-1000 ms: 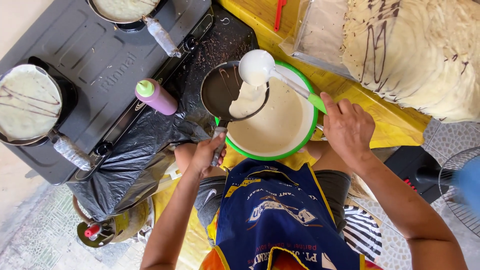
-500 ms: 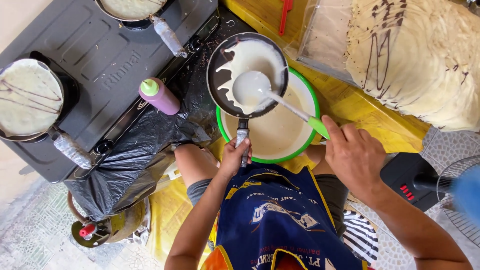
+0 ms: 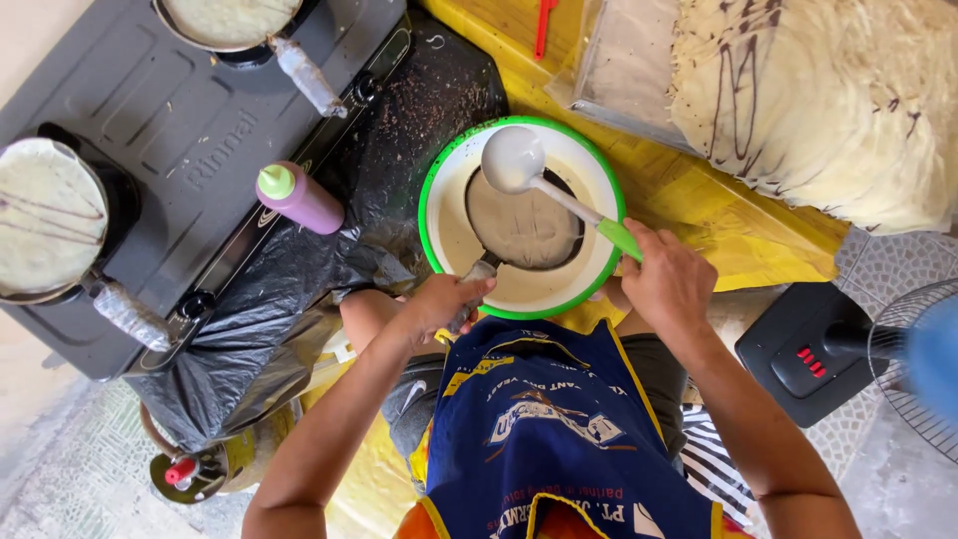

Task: The person is making crepes by pouring batter into pans, spreading it with a ladle, and stacking the finished crepes.

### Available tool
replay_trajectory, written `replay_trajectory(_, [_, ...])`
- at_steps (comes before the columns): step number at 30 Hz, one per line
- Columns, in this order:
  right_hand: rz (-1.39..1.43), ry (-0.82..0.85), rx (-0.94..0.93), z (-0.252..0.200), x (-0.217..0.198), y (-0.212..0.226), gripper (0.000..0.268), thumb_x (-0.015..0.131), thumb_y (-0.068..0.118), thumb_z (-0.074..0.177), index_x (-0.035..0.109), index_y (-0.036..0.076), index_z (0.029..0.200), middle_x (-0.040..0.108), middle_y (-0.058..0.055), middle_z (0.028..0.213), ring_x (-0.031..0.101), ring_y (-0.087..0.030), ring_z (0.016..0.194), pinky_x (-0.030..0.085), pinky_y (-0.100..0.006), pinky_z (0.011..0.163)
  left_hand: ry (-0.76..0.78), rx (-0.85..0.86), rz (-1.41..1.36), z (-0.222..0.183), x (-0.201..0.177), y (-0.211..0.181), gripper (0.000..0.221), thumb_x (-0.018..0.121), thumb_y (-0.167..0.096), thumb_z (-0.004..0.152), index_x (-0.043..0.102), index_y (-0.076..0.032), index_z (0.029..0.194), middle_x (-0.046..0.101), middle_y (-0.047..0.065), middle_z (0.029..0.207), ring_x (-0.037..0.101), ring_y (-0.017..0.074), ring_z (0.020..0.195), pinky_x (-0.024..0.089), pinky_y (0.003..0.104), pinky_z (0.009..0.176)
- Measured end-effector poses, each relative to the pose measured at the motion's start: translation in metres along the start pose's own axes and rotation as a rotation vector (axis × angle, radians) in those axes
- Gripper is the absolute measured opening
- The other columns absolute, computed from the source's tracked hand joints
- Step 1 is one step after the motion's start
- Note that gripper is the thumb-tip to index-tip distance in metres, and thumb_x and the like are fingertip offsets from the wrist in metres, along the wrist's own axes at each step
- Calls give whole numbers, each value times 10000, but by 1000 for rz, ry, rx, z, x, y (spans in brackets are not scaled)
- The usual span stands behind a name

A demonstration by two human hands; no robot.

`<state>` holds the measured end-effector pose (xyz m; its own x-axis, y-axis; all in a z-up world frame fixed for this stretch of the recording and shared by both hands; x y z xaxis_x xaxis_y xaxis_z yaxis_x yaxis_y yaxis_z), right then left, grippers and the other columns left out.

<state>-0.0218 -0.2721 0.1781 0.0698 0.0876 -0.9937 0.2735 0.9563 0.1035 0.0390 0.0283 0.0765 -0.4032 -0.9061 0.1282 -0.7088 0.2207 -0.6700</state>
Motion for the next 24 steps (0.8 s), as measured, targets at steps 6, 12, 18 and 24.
replay_trajectory(6, [78,1,82,2,14,-16,423,629,328,919,704,321,1335,684,-15,987,737,-335,833,576,-503,788,-14,124,27,-15,7,13,411,831,-295,876,630,48,772,598,174,516,606,223,339,469,273,288])
replay_trajectory(12, [-42,-209,65,-12,-1,-37,488,672,317,898,682,337,1385,678,-45,1020,735,-348,841,593,-495,764,18,221,-131,-7,10,48,375,840,-243,891,649,78,861,593,172,519,607,216,339,479,261,309])
replay_trajectory(18, [90,-180,64,-16,-3,-55,465,692,326,906,703,364,1369,710,-39,1041,730,-355,925,581,-498,825,-21,216,-136,-13,-1,38,391,839,-286,890,671,65,867,596,171,533,604,213,344,469,267,318])
replay_trajectory(24, [62,114,233,-14,51,-87,460,590,355,965,673,325,1417,754,-107,1105,727,-452,985,537,-587,902,-556,404,1038,-14,-43,29,595,726,-650,823,610,-67,796,656,193,639,709,463,652,579,521,575])
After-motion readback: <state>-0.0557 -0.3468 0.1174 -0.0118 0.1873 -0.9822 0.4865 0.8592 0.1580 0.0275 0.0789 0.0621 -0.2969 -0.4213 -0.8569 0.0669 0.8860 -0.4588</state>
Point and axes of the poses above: each hand's wrist, its own z-axis towards the middle knuckle, its own x-axis out of the palm, y = z × x, the point moved 2 cm from there along z, towards the middle knuckle
